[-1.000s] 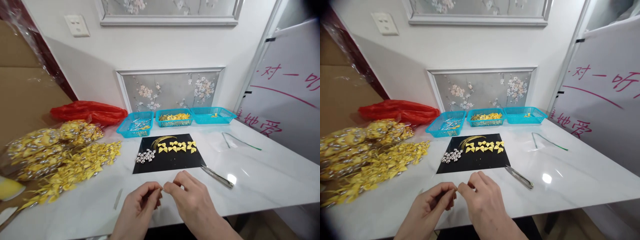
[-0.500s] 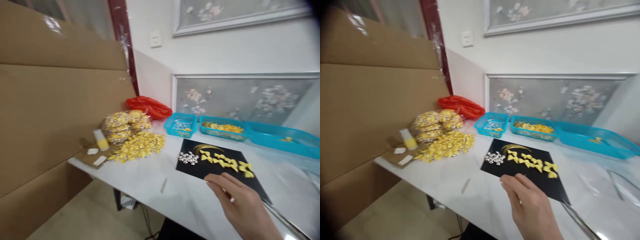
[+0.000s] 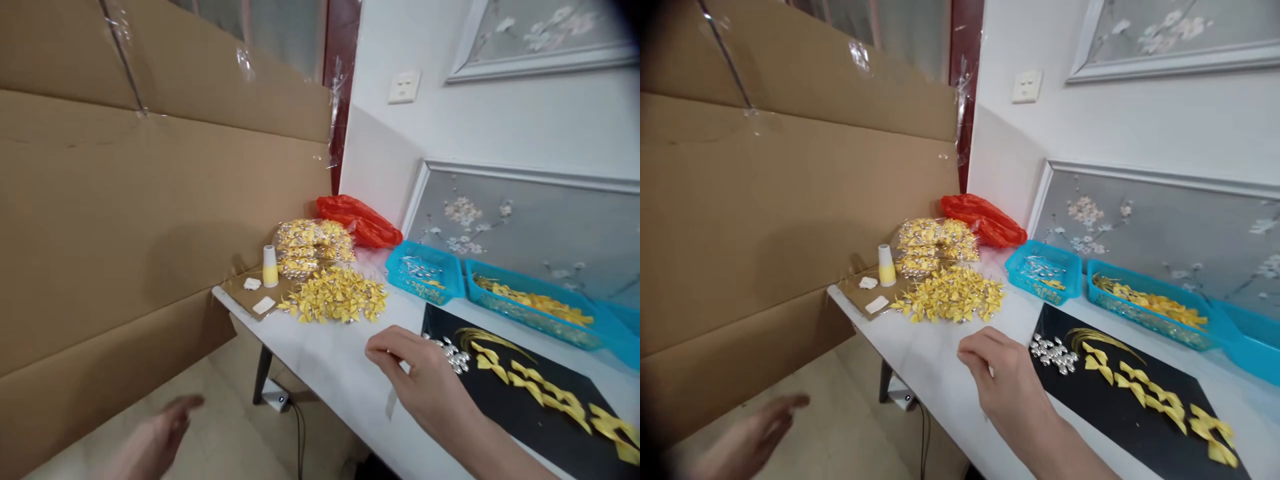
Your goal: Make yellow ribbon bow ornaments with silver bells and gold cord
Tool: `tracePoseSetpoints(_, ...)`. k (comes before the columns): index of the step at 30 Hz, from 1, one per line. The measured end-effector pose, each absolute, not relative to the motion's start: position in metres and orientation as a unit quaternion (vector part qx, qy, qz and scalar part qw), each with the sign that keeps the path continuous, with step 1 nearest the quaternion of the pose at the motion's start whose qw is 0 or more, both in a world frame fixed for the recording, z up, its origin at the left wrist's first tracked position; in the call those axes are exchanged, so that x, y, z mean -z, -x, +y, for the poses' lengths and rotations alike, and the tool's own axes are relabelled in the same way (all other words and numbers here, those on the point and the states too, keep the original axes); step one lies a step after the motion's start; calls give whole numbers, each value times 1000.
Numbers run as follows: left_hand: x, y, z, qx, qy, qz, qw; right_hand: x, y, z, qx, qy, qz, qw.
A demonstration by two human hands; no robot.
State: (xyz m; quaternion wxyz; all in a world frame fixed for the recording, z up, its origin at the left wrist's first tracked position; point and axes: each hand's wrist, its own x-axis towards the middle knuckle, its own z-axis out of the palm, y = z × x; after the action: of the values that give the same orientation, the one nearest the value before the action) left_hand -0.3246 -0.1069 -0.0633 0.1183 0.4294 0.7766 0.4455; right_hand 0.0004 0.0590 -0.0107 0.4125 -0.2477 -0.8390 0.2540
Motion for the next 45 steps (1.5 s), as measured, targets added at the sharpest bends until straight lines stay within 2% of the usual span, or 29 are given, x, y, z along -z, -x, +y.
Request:
tracePoseSetpoints(4, 23, 353, -56, -483, -443, 754, 48, 12, 29, 65, -293, 258, -837, 383)
tracePoseSetpoints(8, -16, 367, 25, -492, -502, 710, 47, 8, 69, 80, -319, 257, -839, 359)
tracePoseSetpoints(12, -17, 380, 86, -486, -518, 702, 50, -6, 123, 102, -276, 264, -855, 351)
tracePoseSetpoints(16, -3, 383, 106, -501, -521, 687, 75, -4, 176, 119, -211, 289, -876, 323)
tracePoseSetpoints(22, -4, 387, 101, -593, -480, 641, 87, 18, 220, 134, -130, 337, -891, 274)
tracePoseSetpoints(27, -17, 385, 61, -712, -416, 559, 88, 29, 230, 140, -93, 346, -899, 252)
tracePoseSetpoints(32, -19, 369, 6, -771, -378, 476, 192, 37, 231, 136, -101, 343, -900, 250)
tracePoseSetpoints(38, -22, 344, -19, -781, -353, 412, 308, 16, 213, 130, -149, 319, -885, 304)
tracePoseSetpoints(42, -27, 321, -22, -770, -368, 380, 356, -19, 163, 112, -211, 276, -855, 385)
tracePoseSetpoints(45, -30, 297, -20, -758, -392, 349, 387, -34, 113, 86, -280, 252, -832, 406)
